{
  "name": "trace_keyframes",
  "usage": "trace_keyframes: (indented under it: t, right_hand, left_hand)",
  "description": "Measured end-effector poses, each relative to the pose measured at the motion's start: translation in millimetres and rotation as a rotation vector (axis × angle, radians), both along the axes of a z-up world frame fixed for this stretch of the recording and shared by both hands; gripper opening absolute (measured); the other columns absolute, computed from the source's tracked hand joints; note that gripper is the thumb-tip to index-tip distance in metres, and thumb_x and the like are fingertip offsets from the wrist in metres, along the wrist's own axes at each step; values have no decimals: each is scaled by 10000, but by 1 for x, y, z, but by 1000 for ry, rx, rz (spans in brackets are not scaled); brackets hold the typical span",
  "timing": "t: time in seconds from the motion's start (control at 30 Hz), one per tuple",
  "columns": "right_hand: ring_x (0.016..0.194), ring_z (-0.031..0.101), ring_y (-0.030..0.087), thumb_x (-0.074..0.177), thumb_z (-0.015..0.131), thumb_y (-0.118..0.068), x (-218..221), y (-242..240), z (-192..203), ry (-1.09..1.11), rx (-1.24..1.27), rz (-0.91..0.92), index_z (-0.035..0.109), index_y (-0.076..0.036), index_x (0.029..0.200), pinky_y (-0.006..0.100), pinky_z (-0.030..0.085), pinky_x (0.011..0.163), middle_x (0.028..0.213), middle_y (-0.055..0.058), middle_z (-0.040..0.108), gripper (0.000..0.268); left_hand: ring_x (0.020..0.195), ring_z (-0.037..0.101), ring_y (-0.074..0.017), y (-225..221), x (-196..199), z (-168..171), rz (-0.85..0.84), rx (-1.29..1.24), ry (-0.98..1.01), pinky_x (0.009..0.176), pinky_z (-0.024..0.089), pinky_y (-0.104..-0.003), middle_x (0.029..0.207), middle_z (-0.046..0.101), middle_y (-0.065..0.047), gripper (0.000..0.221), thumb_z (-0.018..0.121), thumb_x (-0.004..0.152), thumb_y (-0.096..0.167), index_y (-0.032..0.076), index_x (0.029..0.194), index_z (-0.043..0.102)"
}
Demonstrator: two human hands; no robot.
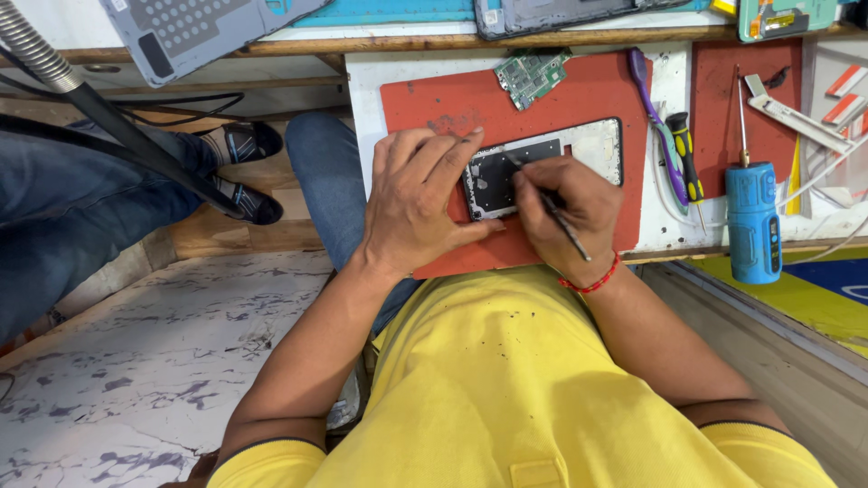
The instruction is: The person works on a disassembled smartphone, using a screwdriver to remove screws from the back cover and a small pick to pry and separate components. They then wipe the interior surfaces with a white cloth.
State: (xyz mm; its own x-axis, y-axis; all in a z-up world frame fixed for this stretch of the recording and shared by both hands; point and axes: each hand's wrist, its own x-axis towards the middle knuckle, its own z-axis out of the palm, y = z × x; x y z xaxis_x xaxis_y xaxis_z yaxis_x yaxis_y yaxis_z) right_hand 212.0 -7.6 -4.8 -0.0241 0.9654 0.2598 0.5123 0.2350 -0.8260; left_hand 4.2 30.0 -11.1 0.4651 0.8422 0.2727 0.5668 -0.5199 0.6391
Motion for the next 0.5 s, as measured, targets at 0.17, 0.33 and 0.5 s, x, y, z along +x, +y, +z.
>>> trace_keyframes:
  t: [0.17, 0.33, 0.5]
  right_hand:
    - [830, 735, 249, 915, 721, 87, -3, -3, -4, 15, 38, 119, 668, 28, 999, 310, 573, 716, 976, 168, 714, 115]
    - [790, 730, 234, 930, 761, 96, -7, -3, -7, 3, 59, 61, 649, 14, 973, 307, 566, 695, 939, 153, 717, 146]
    - [798, 733, 246, 910, 768, 86, -7, -1, -4, -36, 98, 106, 644, 18, 963, 316, 569, 687, 936, 156, 723, 151]
  left_hand:
    - [1128, 553, -273, 1, 2, 2, 3, 15, -17, 1022, 395, -454, 1182, 644, -69, 926, 1004, 622, 402, 63, 1386, 604]
    - [1116, 562, -278, -2, 1, 1, 18, -5, -17, 1011, 395, -461, 1147, 648, -69, 921, 989, 572, 362, 54, 1359, 624]
    - [1134, 565, -272, -2, 2, -1, 23, 9, -27, 1029, 398, -454, 1153, 653, -63, 895, 989, 578, 336, 55, 1346, 628]
